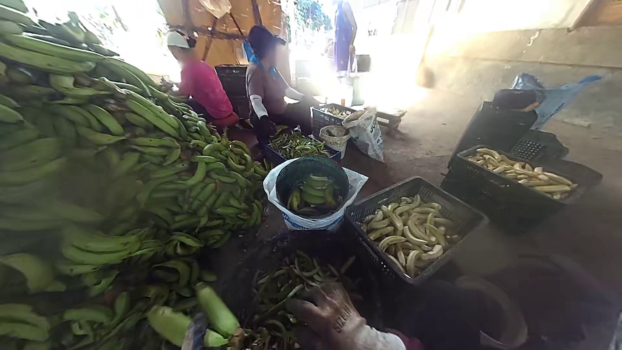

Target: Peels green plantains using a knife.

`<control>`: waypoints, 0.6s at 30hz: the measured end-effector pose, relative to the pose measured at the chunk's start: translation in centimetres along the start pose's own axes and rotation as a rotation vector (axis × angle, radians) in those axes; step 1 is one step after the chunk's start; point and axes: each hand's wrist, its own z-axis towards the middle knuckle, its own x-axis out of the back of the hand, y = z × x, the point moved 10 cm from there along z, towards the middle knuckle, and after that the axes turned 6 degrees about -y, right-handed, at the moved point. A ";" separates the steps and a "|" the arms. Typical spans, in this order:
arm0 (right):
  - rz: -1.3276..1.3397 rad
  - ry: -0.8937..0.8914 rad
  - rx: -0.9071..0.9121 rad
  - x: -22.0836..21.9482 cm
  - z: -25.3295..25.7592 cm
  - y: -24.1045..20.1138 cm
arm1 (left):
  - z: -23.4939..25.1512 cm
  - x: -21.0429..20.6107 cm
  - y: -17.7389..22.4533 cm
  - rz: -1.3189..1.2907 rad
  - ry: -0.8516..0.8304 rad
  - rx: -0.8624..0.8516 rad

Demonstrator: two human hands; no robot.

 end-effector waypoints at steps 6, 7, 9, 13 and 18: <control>0.140 0.006 0.266 -2.3 3.5 -5.8 | -5.4 -7.5 2.0 -0.282 -0.371 0.087; 0.185 -0.023 0.218 -3.2 3.2 -5.5 | -5.1 -6.7 1.6 -0.263 -0.312 0.062; 0.255 -0.113 0.089 -4.7 2.2 -4.6 | -3.8 -3.7 0.3 -0.161 -0.081 0.040; 0.338 -0.437 -0.099 -6.4 -0.6 -3.0 | -2.0 0.7 -1.2 -0.023 0.161 -0.057; 0.255 -0.100 0.091 -0.2 0.5 -2.5 | 1.2 1.9 0.6 -0.069 0.171 -0.017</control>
